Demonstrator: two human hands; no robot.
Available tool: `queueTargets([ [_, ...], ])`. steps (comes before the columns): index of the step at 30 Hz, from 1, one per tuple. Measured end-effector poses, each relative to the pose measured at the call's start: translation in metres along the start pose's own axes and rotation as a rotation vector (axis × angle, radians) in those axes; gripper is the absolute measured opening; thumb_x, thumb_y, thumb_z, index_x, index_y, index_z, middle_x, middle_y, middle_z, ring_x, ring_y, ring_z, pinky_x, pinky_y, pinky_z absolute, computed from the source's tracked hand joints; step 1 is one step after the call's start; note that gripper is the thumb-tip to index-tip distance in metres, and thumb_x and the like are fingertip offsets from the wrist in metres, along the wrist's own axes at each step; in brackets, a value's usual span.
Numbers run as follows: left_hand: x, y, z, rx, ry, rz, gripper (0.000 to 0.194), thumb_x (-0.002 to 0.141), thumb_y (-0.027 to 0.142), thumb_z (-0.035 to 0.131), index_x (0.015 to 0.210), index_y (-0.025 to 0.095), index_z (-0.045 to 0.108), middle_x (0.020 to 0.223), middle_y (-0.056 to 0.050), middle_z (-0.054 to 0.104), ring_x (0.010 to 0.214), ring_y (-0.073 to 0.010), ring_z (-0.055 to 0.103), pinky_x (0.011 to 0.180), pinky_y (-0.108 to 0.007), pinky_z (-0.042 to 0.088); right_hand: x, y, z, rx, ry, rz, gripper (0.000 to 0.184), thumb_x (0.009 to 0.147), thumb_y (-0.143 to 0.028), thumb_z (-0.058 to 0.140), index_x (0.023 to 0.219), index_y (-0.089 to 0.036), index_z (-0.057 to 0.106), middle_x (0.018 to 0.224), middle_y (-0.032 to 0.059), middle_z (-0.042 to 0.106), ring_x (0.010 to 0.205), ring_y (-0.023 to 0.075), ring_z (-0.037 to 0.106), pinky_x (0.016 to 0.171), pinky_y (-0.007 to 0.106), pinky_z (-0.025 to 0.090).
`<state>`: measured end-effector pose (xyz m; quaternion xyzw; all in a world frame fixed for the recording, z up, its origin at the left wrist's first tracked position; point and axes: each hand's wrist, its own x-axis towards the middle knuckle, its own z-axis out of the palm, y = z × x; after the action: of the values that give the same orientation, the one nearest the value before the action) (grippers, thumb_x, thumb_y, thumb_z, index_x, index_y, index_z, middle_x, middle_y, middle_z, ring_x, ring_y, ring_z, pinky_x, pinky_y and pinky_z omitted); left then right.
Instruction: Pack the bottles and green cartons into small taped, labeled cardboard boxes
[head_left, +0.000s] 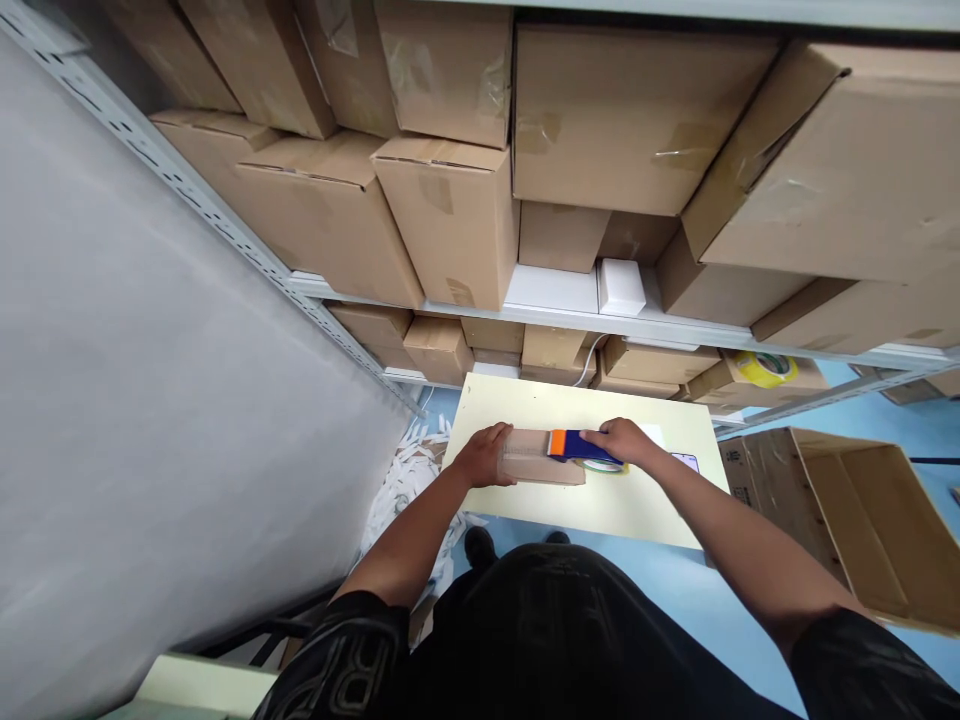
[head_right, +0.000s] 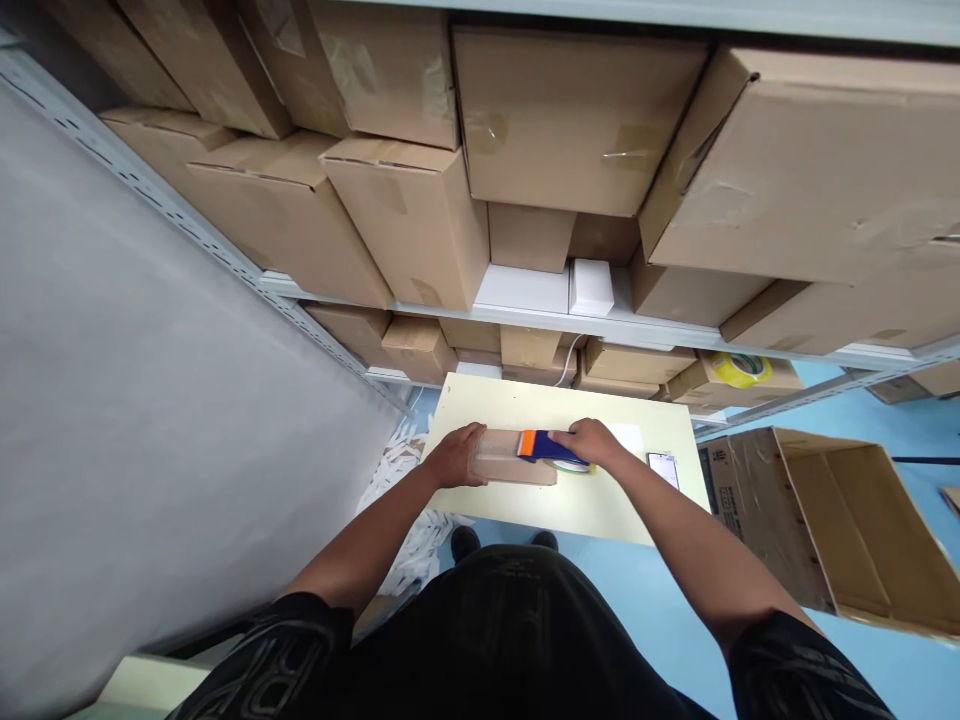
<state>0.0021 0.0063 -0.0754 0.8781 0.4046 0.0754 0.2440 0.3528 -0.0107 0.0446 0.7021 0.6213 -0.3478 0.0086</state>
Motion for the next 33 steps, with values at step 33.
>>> queueTargets([
  [33, 0.000, 0.008, -0.004, -0.111, -0.044, -0.057, 0.130, 0.056, 0.051, 0.096, 0.164, 0.019, 0.029, 0.166, -0.020, 0.033, 0.152, -0.0412, 0.037, 0.127, -0.053, 0.031, 0.020, 0.103, 0.037, 0.131, -0.057, 0.473, 0.050, 0.084, -0.063, 0.067, 0.073, -0.015, 0.074, 0.085, 0.0147, 0.078, 0.075, 0.0262, 0.073, 0.067, 0.032, 0.050],
])
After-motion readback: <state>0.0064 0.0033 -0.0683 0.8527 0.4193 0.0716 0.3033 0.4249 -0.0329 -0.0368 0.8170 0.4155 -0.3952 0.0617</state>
